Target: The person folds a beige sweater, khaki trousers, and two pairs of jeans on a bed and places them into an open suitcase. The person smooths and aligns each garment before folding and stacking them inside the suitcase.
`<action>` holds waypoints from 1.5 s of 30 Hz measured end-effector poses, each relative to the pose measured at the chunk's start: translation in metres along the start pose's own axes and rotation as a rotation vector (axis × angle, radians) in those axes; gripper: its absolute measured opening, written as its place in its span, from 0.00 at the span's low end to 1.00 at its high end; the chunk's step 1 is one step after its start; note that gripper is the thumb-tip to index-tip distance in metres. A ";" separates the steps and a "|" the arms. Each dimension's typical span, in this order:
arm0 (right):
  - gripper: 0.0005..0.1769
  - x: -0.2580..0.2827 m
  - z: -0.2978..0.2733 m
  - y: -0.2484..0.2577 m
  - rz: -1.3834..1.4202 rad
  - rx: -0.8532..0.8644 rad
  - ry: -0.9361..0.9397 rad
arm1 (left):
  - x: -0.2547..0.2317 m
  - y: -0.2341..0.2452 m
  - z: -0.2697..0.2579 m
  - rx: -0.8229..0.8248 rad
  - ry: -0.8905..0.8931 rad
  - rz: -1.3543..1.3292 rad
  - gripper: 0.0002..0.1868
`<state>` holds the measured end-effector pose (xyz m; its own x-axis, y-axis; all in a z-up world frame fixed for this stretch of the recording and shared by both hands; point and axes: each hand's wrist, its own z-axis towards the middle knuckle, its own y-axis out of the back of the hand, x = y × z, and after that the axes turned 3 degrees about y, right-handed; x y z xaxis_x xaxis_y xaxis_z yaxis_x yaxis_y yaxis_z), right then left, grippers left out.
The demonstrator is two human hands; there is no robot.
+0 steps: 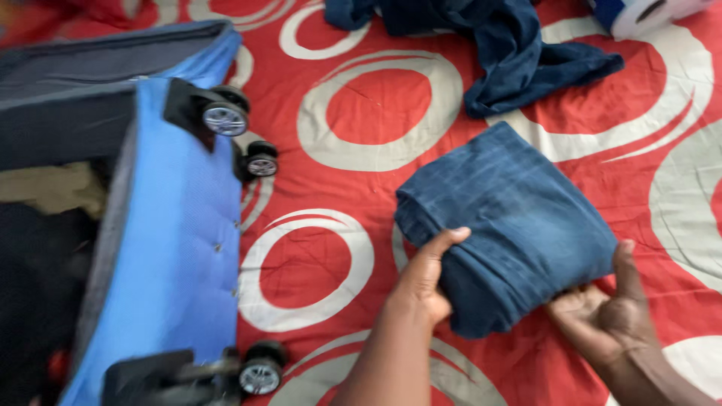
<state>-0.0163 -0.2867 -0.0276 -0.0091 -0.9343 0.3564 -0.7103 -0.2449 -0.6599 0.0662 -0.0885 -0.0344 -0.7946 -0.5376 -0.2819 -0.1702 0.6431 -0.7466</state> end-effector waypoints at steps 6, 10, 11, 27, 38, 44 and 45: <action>0.44 -0.009 -0.036 -0.040 -0.316 0.218 0.081 | 0.012 -0.035 -0.039 0.224 -0.204 0.002 0.41; 0.37 -0.004 -0.089 -0.093 -0.391 0.352 0.052 | -0.006 -0.070 -0.090 0.361 -0.449 0.046 0.39; 0.35 -0.006 -0.099 -0.107 -0.405 0.377 0.049 | -0.013 -0.078 -0.105 0.329 -0.492 0.046 0.39; 0.10 -0.164 -0.230 -0.321 -0.506 0.735 -0.009 | -0.169 -0.049 -0.328 0.129 -0.721 -0.679 0.51; 0.13 -0.377 -0.330 -0.498 -0.793 0.955 -0.047 | -0.378 0.079 -0.421 0.352 -0.746 -0.366 0.50; 0.19 -0.451 -0.341 -0.557 -0.890 0.915 0.057 | -0.469 0.173 -0.465 0.459 -0.854 -0.295 0.49; 0.21 -0.461 -0.335 -0.562 -0.899 0.913 0.047 | -0.483 0.191 -0.473 0.472 -0.881 -0.280 0.49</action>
<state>0.1511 0.3678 0.4002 0.1818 -0.3429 0.9216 0.2587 -0.8875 -0.3812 0.1423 0.5519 0.2445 -0.0212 -0.9652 -0.2606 0.1130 0.2567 -0.9599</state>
